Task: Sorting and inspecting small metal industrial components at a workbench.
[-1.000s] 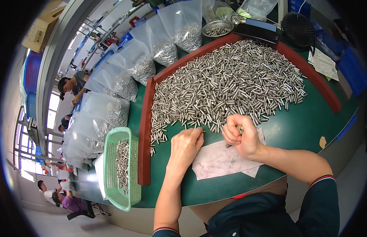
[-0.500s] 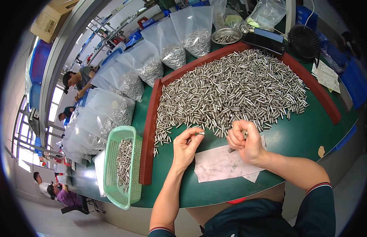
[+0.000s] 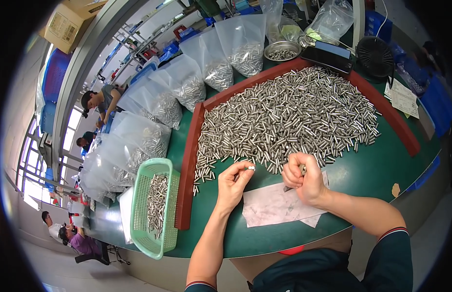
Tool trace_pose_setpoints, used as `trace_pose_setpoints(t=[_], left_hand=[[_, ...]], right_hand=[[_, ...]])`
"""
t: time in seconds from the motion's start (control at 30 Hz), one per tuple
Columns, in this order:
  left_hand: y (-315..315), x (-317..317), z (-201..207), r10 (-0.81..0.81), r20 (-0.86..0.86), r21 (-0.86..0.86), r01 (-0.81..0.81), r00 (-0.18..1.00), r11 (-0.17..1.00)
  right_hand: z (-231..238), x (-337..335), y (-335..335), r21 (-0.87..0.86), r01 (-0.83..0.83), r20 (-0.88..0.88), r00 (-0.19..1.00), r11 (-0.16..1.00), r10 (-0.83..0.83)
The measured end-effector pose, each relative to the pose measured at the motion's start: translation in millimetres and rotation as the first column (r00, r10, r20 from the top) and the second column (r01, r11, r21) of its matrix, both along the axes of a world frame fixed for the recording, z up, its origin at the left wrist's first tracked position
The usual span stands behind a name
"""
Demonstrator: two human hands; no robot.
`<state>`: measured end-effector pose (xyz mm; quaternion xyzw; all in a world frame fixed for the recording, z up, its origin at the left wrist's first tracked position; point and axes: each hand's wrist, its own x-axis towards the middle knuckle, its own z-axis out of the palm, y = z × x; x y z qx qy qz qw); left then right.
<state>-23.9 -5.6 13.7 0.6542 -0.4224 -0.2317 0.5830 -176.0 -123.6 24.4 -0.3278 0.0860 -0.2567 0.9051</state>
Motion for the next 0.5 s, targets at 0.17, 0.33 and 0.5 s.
trace_pose_setpoints(t=[0.17,0.33,0.5], left_hand=[[2,-1,4,-0.072,-0.437,-0.031,0.066,0.897,0.997],[3,-4,12,-0.232,-0.733,-0.190,0.136,0.639,0.972],[9,-6,14,-0.285,-0.913,-0.259,0.125,0.291,0.958]], right_hand=[[0,-1,0,-0.052,-0.020,-0.042,0.999,0.998,0.018],[-1,0,0,-0.007,0.003,-0.009,1.000,1.000,-0.004],[-1,1,0,0.007,0.005,-0.015,1.000,1.000,-0.005]])
